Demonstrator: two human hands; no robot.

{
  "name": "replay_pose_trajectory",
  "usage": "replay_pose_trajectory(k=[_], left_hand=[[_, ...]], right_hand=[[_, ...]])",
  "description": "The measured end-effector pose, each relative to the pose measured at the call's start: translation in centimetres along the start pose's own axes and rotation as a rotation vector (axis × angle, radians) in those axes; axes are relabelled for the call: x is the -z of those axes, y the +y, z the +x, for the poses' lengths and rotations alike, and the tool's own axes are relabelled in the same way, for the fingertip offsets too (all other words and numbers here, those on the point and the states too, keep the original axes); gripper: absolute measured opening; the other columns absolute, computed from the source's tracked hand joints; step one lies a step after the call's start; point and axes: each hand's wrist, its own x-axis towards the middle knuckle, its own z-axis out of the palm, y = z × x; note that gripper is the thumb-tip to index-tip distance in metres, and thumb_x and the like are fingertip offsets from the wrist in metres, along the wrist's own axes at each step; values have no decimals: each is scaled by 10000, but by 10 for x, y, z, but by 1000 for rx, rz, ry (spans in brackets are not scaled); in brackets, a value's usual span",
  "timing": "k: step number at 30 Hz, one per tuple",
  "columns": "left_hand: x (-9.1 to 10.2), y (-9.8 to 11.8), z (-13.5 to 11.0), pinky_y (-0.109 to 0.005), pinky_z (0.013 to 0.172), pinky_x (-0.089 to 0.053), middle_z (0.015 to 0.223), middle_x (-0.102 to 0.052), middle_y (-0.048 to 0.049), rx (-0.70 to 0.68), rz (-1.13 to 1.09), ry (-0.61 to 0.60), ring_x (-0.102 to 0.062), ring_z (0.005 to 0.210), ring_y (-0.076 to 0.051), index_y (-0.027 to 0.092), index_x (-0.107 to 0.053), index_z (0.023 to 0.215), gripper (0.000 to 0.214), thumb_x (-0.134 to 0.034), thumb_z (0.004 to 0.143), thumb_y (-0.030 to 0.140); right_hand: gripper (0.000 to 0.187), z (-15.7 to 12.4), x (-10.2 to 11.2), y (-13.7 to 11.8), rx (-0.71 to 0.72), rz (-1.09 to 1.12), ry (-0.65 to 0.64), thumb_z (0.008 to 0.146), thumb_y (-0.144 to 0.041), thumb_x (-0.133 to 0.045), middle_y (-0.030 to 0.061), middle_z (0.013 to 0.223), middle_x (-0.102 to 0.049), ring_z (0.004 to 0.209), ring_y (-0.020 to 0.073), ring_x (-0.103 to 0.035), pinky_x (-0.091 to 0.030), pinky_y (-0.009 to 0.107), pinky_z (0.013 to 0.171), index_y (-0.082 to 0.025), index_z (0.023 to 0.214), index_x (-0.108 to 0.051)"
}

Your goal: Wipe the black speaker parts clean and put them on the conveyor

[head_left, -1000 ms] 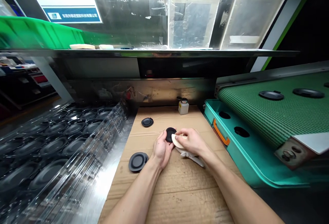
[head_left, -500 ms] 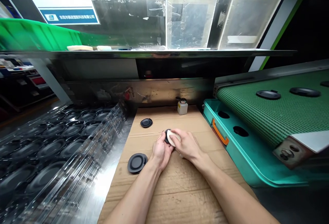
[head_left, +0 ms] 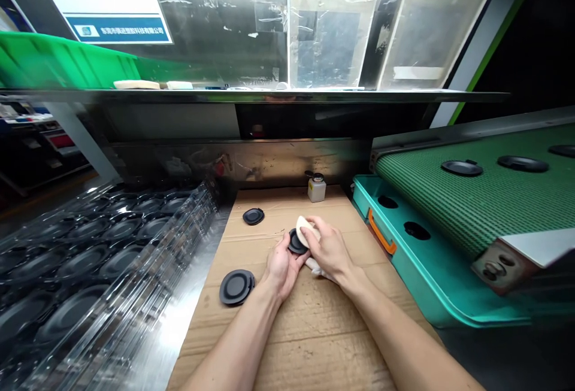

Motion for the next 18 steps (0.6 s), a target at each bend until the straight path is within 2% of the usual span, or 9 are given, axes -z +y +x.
replay_pose_trajectory(k=[3, 6, 8, 11, 15, 18], left_hand=[[-1, 1, -1, -391, 912, -522, 1201, -624, -159, 3, 22, 3, -603, 1098, -238, 127, -587, 1076, 242, -450, 926, 258], [-3, 3, -4, -420, 895, -525, 1217, -614, -165, 25, 54, 44, -616, 1076, -254, 128, -581, 1050, 225, -455, 923, 265], [-3, 4, -5, -425, 883, -527, 1212, -615, -173, 34, 75, 47, -627, 1057, -264, 124, -581, 1034, 227, -464, 919, 280], [-2, 6, -7, -398, 869, -531, 1218, -609, -187, 51, 70, 7, -626, 1060, -268, 104, -595, 1030, 264, -442, 926, 293], [1, 10, -8, -358, 808, -545, 1246, -590, -202, 75, 61, -89, -625, 1054, -279, 81, -617, 1037, 336, -418, 930, 330], [1, 13, -9, -345, 737, -553, 1231, -596, -210, 104, 55, -110, -643, 998, -280, 73, -621, 1031, 359, -426, 923, 355]], right_hand=[[303, 0, 0, 2, -30, -86, -56, 923, -402, -442, 42, 1042, -676, 894, 185, -635, -427, 254, 715, -279, 1179, -546], [310, 4, 8, 10, -159, -230, 33, 938, -418, -400, 64, 1018, -680, 864, 203, -637, -399, 267, 670, -267, 1162, -553], [307, 7, 14, 17, -195, -236, 104, 942, -422, -389, 59, 1011, -684, 870, 205, -637, -393, 271, 680, -263, 1149, -551], [307, 10, 19, 23, -185, -204, 156, 940, -430, -396, 50, 1016, -688, 884, 203, -636, -392, 275, 703, -261, 1145, -549], [308, 10, 17, 28, -192, -199, 122, 930, -443, -410, 44, 1013, -695, 881, 204, -641, -385, 272, 680, -267, 1130, -565], [310, 9, 15, 32, -224, -223, 106, 920, -458, -420, 34, 986, -704, 871, 209, -644, -376, 272, 661, -276, 1115, -578]])
